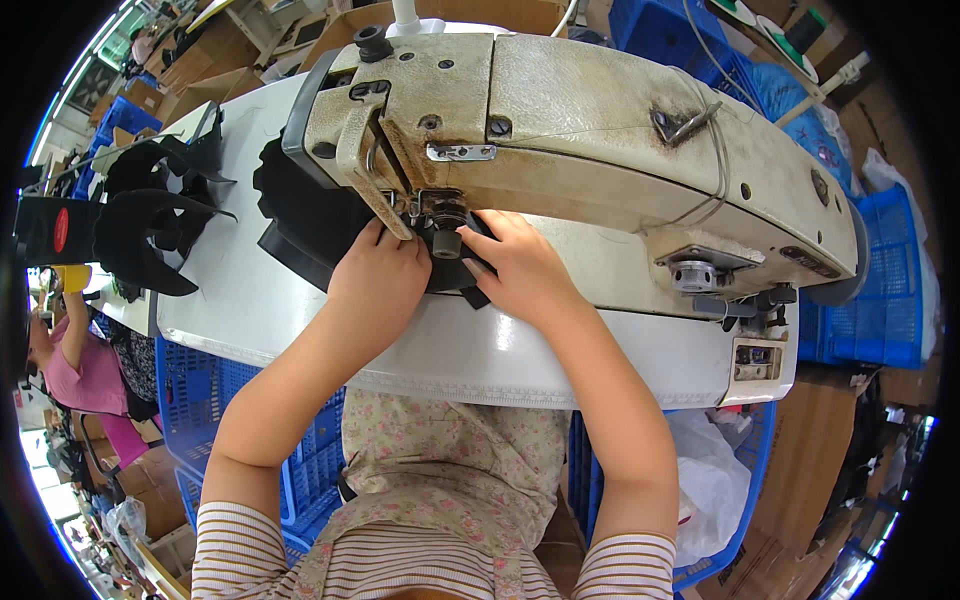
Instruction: The person sews fabric pieces together using a sewing machine, trims threads with snips, places finished items into a crate, and retrieves new parts from a bin to sew.
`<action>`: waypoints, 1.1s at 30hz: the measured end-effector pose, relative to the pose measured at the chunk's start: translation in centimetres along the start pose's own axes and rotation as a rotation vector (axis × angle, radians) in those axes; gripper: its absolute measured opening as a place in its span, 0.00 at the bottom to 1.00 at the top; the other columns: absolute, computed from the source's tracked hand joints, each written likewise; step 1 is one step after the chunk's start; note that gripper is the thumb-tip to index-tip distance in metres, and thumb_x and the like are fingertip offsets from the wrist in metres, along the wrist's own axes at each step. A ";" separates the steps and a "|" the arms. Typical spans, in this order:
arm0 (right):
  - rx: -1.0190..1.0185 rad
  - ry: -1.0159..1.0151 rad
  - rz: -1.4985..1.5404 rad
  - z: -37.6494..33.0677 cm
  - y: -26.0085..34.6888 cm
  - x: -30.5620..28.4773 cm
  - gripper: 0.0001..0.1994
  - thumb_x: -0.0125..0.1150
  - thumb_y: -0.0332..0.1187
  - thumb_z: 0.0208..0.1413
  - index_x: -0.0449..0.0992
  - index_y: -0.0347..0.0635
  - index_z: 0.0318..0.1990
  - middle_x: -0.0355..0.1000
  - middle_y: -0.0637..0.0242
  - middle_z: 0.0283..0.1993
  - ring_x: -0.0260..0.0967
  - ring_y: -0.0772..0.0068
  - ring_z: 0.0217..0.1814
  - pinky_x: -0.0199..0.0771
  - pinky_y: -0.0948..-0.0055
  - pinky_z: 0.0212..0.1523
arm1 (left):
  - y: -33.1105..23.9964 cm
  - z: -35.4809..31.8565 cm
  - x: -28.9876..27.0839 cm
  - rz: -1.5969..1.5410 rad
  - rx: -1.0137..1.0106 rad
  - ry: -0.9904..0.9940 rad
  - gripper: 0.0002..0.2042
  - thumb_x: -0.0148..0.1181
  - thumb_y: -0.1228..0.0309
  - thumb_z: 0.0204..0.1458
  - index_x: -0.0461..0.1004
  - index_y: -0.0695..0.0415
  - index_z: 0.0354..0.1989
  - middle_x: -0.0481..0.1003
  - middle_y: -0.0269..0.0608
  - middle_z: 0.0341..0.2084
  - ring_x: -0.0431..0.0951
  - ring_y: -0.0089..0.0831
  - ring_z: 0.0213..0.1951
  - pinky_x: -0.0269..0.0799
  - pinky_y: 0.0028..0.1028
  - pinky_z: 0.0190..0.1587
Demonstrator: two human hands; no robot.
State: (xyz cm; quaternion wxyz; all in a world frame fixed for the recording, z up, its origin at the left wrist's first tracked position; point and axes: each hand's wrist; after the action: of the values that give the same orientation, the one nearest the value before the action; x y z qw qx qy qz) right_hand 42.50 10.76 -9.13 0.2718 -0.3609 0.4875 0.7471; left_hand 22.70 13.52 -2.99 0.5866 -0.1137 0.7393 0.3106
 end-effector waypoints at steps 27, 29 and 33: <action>0.414 0.151 0.269 1.4 1.1 -2.4 0.14 0.54 0.31 0.49 0.80 0.45 0.42 0.77 0.62 0.41 0.73 0.62 0.43 0.66 0.66 0.56 | 0.6 -1.4 2.1 -0.150 -0.006 -0.256 0.21 0.59 0.72 0.37 0.76 0.63 0.44 0.76 0.43 0.46 0.72 0.39 0.54 0.63 0.37 0.62; 0.108 0.098 0.161 1.0 1.6 -1.5 0.14 0.53 0.29 0.47 0.80 0.45 0.41 0.77 0.61 0.43 0.73 0.59 0.46 0.64 0.62 0.62 | 1.3 -1.4 2.2 -0.116 0.006 -0.219 0.20 0.57 0.72 0.40 0.76 0.64 0.44 0.76 0.43 0.47 0.72 0.38 0.54 0.62 0.37 0.62; 0.042 -0.031 0.128 -0.5 3.5 0.1 0.14 0.53 0.27 0.44 0.80 0.42 0.39 0.77 0.62 0.42 0.73 0.58 0.46 0.63 0.53 0.63 | 3.3 -2.0 3.1 -0.124 0.138 -0.276 0.17 0.53 0.71 0.45 0.76 0.62 0.45 0.76 0.41 0.47 0.71 0.35 0.55 0.59 0.36 0.64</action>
State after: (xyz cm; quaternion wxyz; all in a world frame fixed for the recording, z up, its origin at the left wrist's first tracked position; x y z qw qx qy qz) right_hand 39.87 8.99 -7.48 0.2387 -0.3117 0.5206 0.7582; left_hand 18.44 15.51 -4.62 0.7071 -0.0746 0.6628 0.2349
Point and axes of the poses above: each hand's wrist, its own z-axis towards the middle knuckle, its own x-axis out of the palm, y = z × x
